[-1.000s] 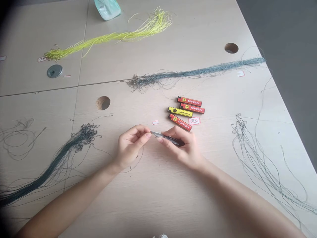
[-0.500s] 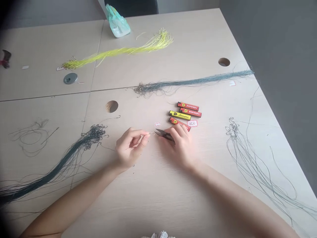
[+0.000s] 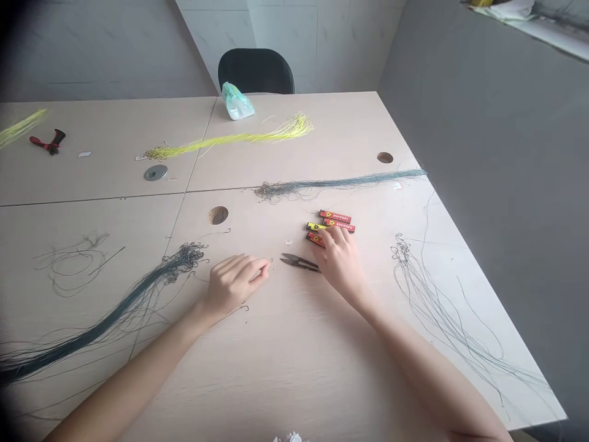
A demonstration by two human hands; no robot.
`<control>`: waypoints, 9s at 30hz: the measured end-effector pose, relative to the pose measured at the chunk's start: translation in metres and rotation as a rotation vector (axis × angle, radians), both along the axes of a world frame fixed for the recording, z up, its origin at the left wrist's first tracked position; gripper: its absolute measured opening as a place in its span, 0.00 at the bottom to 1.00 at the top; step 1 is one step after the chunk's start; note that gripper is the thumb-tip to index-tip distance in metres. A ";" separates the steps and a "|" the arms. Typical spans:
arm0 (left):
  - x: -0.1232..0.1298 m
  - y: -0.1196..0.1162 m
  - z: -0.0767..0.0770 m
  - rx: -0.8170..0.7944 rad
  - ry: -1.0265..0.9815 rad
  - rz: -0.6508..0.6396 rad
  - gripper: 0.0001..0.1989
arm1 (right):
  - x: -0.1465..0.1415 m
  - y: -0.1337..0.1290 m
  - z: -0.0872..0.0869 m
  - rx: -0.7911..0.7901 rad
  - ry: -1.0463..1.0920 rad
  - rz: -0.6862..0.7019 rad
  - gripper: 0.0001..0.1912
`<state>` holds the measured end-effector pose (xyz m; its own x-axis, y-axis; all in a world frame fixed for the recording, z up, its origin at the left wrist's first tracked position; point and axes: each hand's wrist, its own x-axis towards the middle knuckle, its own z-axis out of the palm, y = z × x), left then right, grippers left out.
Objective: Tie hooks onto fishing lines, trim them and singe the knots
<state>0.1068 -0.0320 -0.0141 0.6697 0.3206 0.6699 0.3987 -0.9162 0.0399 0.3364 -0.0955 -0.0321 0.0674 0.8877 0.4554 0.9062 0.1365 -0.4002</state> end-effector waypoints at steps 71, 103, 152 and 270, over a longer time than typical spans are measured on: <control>0.006 0.001 -0.015 -0.091 0.010 -0.094 0.08 | 0.008 0.015 0.064 -0.699 1.566 -0.180 0.21; 0.027 -0.033 0.021 -1.409 -0.594 0.034 0.11 | -0.027 -0.006 0.037 -0.685 1.383 0.309 0.17; 0.027 -0.032 0.020 -1.195 -0.428 0.153 0.15 | -0.031 -0.001 0.030 -0.814 1.429 0.224 0.31; 0.012 -0.014 0.060 -1.633 -0.068 0.167 0.10 | -0.037 -0.012 0.022 -0.922 1.101 0.230 0.23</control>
<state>0.1189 -0.0463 0.0461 0.5423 0.7361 -0.4050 0.4399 0.1619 0.8833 0.2993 -0.1071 -0.0106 -0.1820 0.8698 -0.4587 0.0824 -0.4513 -0.8885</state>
